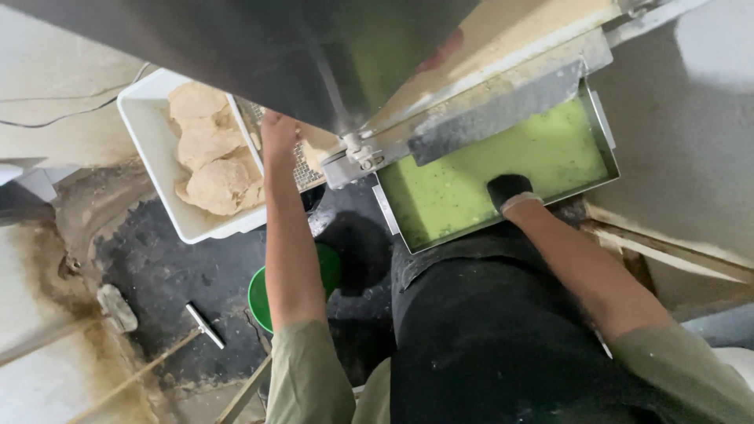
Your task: Breading chicken pieces by dipping them in a liquid coating and feeding them into an industrial breading machine.
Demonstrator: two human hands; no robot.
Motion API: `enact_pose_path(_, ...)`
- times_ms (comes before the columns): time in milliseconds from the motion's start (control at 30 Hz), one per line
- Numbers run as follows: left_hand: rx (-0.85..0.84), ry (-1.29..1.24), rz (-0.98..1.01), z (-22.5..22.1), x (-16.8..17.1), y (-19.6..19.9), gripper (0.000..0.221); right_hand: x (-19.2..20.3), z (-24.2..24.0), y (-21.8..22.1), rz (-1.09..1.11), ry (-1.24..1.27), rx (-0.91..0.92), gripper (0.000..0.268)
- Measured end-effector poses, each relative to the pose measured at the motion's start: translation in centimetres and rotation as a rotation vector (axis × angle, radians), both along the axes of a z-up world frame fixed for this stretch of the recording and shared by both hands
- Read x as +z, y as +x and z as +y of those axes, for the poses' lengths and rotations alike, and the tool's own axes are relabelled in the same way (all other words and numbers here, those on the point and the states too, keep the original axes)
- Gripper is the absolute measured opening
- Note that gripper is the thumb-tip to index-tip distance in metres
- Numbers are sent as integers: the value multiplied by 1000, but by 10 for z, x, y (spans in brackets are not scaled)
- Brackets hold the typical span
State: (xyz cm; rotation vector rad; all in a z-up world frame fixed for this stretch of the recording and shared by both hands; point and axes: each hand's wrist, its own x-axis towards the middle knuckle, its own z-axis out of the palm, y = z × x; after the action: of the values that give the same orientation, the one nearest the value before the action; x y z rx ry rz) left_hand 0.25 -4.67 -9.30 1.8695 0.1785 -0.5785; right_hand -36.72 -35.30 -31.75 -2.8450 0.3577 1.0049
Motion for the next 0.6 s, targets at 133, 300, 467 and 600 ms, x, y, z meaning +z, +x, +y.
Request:
enact_pose_path(133, -19, -7, 20, 11, -18, 9, 48, 52, -13, 10, -40, 68, -133, 21)
enact_pose_path(300, 33, -31, 45, 28, -46, 23, 37, 79, -50, 6, -473, 511, -558, 22)
enact_pose_path(467, 102, -49, 39, 37, -66, 32, 29, 122, -57, -4, -672, 1019, -1031, 44)
enact_pose_path(600, 150, -69, 41, 44, -83, 43, 23, 68, -76, -43, -780, 903, -496, 43)
